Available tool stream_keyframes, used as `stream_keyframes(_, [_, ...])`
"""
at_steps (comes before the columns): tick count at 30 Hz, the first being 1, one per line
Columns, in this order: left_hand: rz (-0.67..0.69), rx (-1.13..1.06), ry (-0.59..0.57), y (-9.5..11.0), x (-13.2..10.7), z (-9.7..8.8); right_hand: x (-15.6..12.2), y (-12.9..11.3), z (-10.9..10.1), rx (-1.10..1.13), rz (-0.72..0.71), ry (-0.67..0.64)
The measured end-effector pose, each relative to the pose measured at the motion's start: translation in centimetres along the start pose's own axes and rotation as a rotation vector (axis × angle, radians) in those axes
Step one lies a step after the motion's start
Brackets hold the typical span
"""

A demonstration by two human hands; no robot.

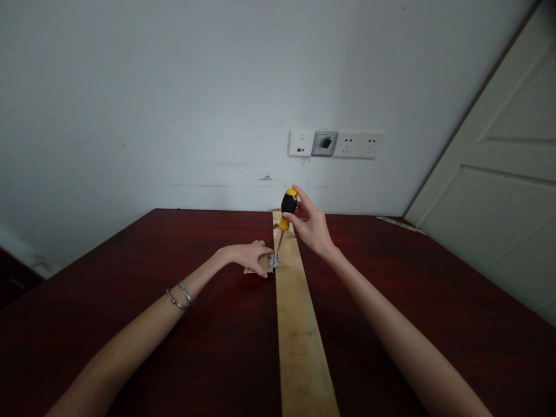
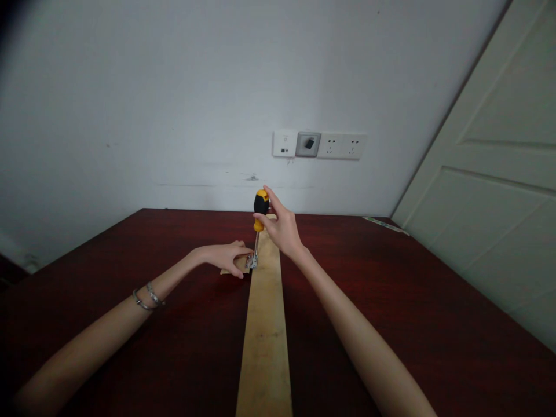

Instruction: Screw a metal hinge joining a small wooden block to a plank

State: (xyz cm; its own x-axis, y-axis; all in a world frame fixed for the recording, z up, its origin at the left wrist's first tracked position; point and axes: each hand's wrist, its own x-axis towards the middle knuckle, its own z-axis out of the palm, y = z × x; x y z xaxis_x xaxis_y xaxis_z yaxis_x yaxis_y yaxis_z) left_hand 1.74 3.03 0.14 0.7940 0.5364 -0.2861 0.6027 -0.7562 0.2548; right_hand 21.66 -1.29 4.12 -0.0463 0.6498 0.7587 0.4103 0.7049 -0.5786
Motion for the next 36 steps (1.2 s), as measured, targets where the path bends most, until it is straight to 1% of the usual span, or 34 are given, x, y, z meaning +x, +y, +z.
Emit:
stream_keyframes(19, [-0.013, -0.003, -0.02, 0.1, -0.1, -0.1, -0.1, -0.7, 0.0, -0.031, -0.003, -0.029])
stream_keyframes(24, [-0.023, 0.003, -0.021, 0.1, -0.1, -0.1, -0.1, -0.7, -0.1, -0.017, 0.004, -0.037])
stream_keyframes(32, [-0.011, -0.002, -0.02, 0.2, -0.1, -0.2, -0.1, -0.9, -0.1, 0.011, -0.027, -0.077])
stream_keyframes(36, [-0.014, 0.01, -0.013, 0.1, -0.1, -0.1, -0.2, -1.1, 0.1, 0.023, -0.032, -0.075])
